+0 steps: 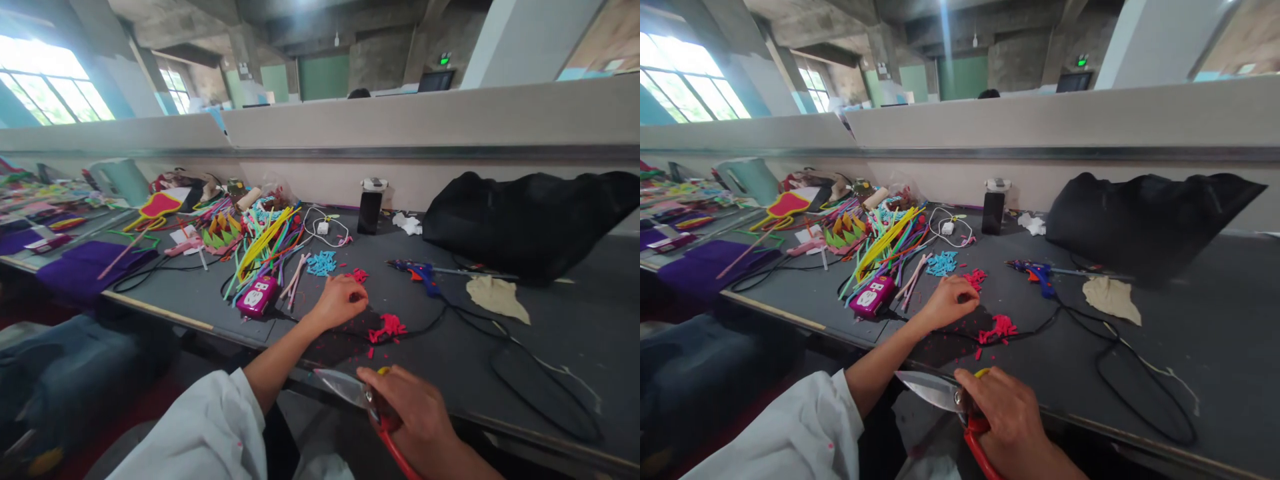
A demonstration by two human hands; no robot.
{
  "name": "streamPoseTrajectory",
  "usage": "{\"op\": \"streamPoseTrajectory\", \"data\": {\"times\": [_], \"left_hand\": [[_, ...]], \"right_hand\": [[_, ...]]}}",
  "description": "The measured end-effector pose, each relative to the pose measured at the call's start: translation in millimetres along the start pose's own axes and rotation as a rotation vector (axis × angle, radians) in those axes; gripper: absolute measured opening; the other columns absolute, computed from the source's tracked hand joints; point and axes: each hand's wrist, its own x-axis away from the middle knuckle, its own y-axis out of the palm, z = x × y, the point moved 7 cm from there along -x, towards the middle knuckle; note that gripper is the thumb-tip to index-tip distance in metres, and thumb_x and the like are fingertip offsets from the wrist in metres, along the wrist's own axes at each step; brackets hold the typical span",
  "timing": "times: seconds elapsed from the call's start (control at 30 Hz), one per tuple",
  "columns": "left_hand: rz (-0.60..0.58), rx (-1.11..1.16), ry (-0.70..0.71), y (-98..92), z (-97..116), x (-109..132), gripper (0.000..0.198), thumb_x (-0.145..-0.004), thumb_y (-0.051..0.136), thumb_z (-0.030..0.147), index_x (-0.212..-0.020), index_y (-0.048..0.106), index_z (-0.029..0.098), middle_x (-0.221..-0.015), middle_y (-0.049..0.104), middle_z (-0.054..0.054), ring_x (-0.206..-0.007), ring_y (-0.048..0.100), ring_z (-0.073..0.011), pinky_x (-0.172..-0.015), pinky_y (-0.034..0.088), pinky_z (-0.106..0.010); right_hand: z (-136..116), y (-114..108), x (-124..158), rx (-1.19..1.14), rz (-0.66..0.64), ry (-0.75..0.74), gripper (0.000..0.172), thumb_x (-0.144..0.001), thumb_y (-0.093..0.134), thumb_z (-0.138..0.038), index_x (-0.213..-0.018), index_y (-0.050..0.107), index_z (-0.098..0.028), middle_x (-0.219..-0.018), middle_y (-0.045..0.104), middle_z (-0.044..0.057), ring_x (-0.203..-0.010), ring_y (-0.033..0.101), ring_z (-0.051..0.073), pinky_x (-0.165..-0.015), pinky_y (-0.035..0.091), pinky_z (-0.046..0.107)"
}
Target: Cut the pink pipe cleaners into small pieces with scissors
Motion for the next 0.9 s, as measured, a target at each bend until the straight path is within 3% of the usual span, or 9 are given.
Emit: {"op": "streamPoseTrajectory", "data": {"times": [0.17,0.37,0.47,0.63,0.8,0.9], "left_hand": [[-0.244,-0.179,0.129,24.4,26.4,8.0,0.008,-0.075,0.062,0.019,-0.072,0.070,0.019,-0.075,0.067,0.000,-0.082,0.058,-0.0169,-0.088,0.030,-0.034],[-0.488,-0.207,0.237,29.1,44.2,17.4,0.009,-0.079,0.062,0.019,-0.082,0.070,0.021,-0.082,0.068,0.000,-0.085,0.055,-0.0166,-0.088,0.028,-0.033],[-0.542,-0.217,0.354,25.0,52.5,21.3,0.010,-0.078,0.063,0.017,-0.084,0.069,0.022,-0.084,0.066,0.000,-0.088,0.052,-0.0175,-0.087,0.028,-0.033],[-0.607,-0.269,0.551,24.3,68.8,30.8,0.008,-0.077,0.066,0.018,-0.081,0.070,0.023,-0.086,0.066,-0.002,-0.091,0.049,-0.0206,-0.082,0.027,-0.036],[-0.644,-0.410,0.614,36.3,72.3,37.1,0.010,-0.078,0.064,0.019,-0.069,0.066,0.021,-0.077,0.064,-0.004,-0.088,0.047,-0.0228,-0.078,0.026,-0.039],[-0.649,-0.343,0.611,37.4,69.5,34.9,0.012,-0.077,0.065,0.017,-0.065,0.062,0.018,-0.077,0.063,-0.004,-0.085,0.047,-0.0215,-0.080,0.028,-0.039]], "right_hand": [[-4.8,1.6,14.1,-0.006,0.010,-0.039,0.061,-0.072,0.041,0.002,-0.129,0.049,-0.018,-0.078,0.068,0.001,-0.067,0.060,0.014,-0.061,0.049,0.027],[2.9,-2.0,18.6,0.016,0.023,-0.054,0.061,-0.074,0.041,0.000,-0.133,0.049,-0.018,-0.080,0.069,0.003,-0.071,0.061,0.016,-0.067,0.051,0.030],[18.2,-16.6,10.3,0.037,0.053,0.073,0.046,-0.081,0.044,-0.005,-0.124,0.055,-0.020,-0.077,0.068,0.001,-0.066,0.062,0.013,-0.063,0.051,0.026],[44.0,-55.5,-0.5,0.208,0.264,0.329,0.024,-0.087,0.056,-0.025,-0.109,0.065,-0.020,-0.087,0.072,0.003,-0.067,0.067,0.014,-0.067,0.053,0.024],[60.6,-71.3,-4.2,0.151,0.309,0.522,0.026,-0.087,0.056,-0.035,-0.104,0.068,-0.020,-0.080,0.072,0.001,-0.057,0.067,0.012,-0.061,0.053,0.021],[63.9,-72.5,-6.2,0.112,0.315,0.571,0.028,-0.086,0.057,-0.038,-0.104,0.068,-0.020,-0.073,0.071,-0.001,-0.053,0.065,0.011,-0.059,0.053,0.020]]}}
